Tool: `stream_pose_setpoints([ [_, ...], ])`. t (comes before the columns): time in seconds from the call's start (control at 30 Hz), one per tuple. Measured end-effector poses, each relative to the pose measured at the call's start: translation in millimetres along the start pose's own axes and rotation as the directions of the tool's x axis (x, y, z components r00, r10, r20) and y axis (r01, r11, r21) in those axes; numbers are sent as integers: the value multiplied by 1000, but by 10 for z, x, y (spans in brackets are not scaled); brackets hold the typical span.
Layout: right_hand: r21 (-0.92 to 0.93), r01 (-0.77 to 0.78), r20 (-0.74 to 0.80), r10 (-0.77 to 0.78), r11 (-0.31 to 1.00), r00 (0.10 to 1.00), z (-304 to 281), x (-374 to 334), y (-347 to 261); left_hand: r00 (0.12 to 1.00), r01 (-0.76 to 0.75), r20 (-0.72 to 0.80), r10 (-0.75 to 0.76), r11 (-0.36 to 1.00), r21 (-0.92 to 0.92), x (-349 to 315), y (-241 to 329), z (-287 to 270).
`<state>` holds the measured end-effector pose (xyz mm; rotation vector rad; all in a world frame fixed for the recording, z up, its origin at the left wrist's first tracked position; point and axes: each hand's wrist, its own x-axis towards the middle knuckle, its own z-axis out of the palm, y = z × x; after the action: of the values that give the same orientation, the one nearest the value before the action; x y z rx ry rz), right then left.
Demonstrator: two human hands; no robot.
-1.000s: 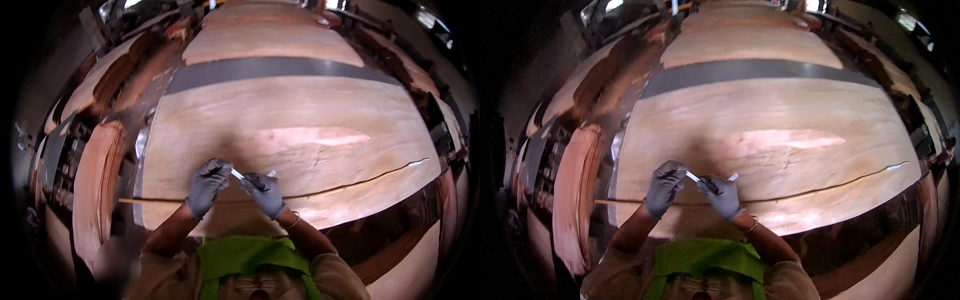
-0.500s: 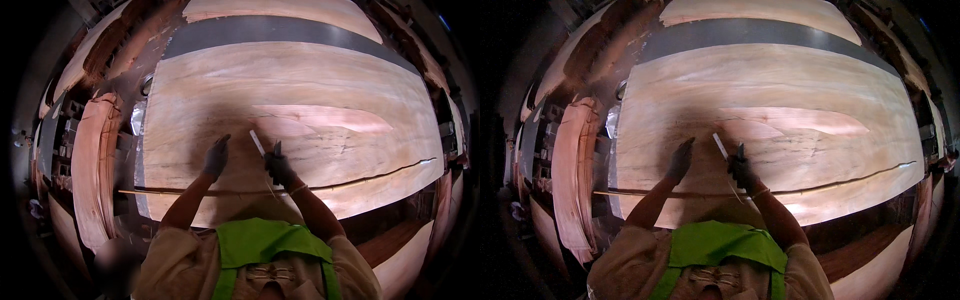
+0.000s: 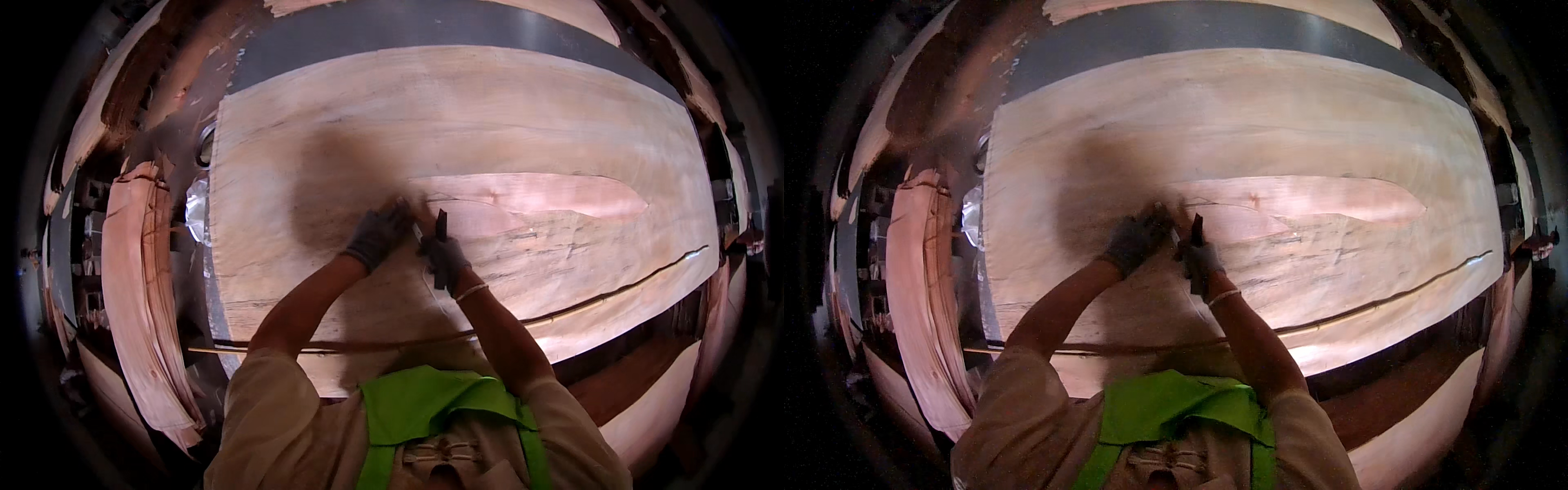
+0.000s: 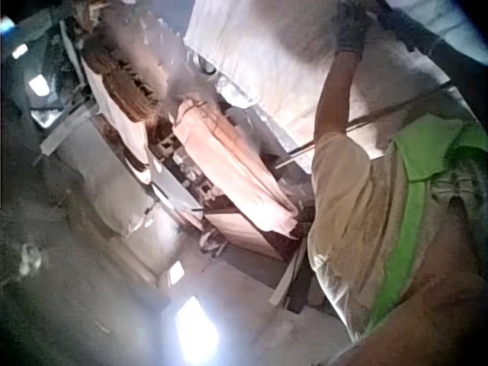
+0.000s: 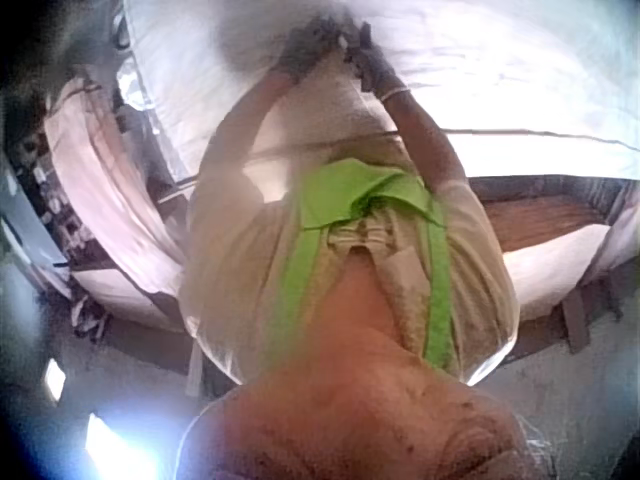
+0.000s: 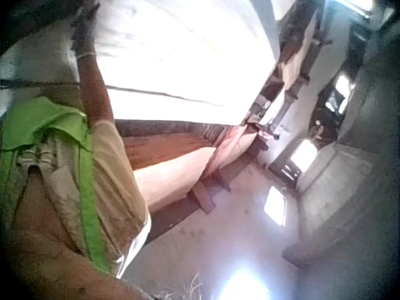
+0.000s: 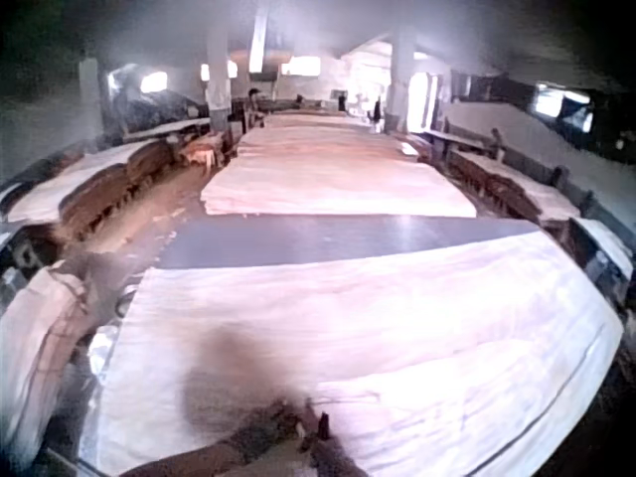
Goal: The person uses a knife to peel thin wood veneers from a large wooden panel. They lift and remove the veneers, then place them on a stack. The person also flips the panel and continues peeling veneers from the other side.
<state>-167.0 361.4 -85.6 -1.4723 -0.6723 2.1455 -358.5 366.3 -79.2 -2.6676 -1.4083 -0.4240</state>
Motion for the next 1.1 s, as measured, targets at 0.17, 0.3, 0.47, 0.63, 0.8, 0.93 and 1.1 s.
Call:
stream_pose_setpoints([
  [0.17,-312,19,-38,-32,950,999,455,-675,173,998,37,53,-33,997,-70,-14,-53,-17],
  [0.3,-221,177,-58,-194,959,979,348,-456,-300,985,150,99,-141,984,-96,-23,-159,-100],
  [0.47,-201,128,-140,-158,971,977,198,140,-936,950,311,70,-304,939,-144,300,-417,-133],
  [0.63,-200,43,-127,-70,979,989,284,380,-1073,991,132,45,-127,980,-148,504,-399,-2],
  [0.8,28,-8,-253,15,1000,967,385,226,-496,980,175,107,-167,982,-72,609,-253,20],
  [0.93,3,80,-269,-76,997,960,484,66,-273,989,133,74,-131,991,-19,492,-349,234],
  [1.1,-180,161,-245,-203,970,948,-270,197,-712,994,107,3,-107,991,-80,617,-380,134],
])
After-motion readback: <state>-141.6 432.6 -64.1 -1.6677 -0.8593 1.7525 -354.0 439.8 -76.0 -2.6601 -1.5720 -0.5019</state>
